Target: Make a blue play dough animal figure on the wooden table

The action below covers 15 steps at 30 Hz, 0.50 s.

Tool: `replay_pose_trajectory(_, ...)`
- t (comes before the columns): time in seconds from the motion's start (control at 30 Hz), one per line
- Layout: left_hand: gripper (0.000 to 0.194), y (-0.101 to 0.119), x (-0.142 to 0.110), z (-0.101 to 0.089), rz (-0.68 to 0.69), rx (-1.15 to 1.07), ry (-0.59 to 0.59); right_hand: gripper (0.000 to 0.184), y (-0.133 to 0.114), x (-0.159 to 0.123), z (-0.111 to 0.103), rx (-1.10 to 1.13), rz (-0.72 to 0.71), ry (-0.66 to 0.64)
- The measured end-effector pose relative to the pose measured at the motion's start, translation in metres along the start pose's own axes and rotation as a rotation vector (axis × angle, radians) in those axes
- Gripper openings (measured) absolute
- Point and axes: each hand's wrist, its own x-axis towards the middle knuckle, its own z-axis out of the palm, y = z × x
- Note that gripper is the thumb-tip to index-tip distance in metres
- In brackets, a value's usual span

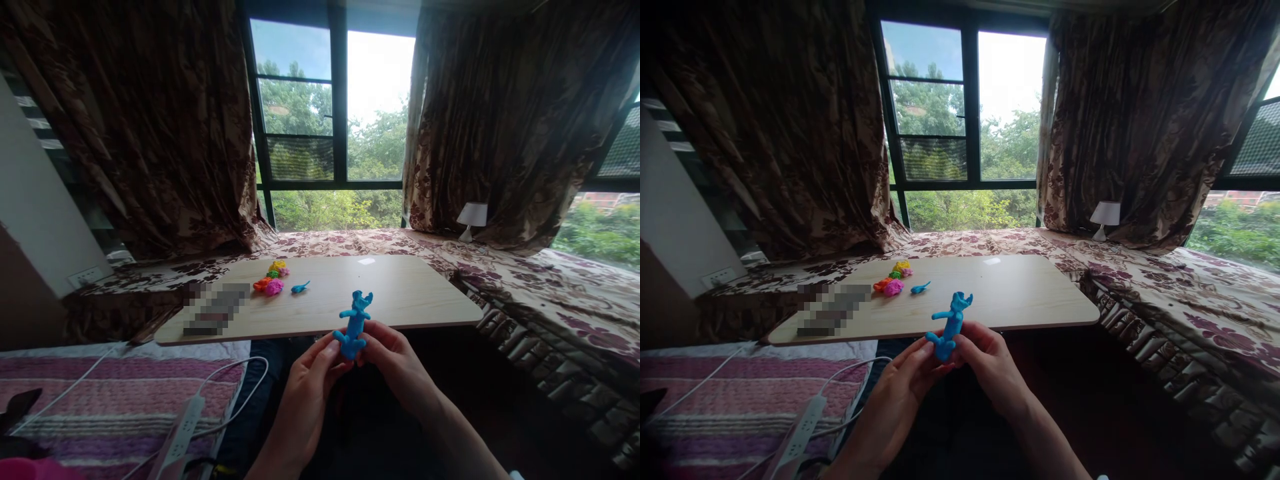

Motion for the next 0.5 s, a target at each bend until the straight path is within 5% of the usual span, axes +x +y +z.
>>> replay_pose_trajectory(0.3, 0.017, -0.004, 0.003, -0.001, -0.189, -0.333, -0.013, 0.026, 0.002, 0.002, -0.003, -0.192, -0.052, 0.071)
replay_pose_trajectory(0.5, 0.012, 0.002, 0.007, 0.0, -0.296, -0.403, 0.099, 0.021, -0.008, -0.006, -0.009, -0.425, -0.216, 0.109)
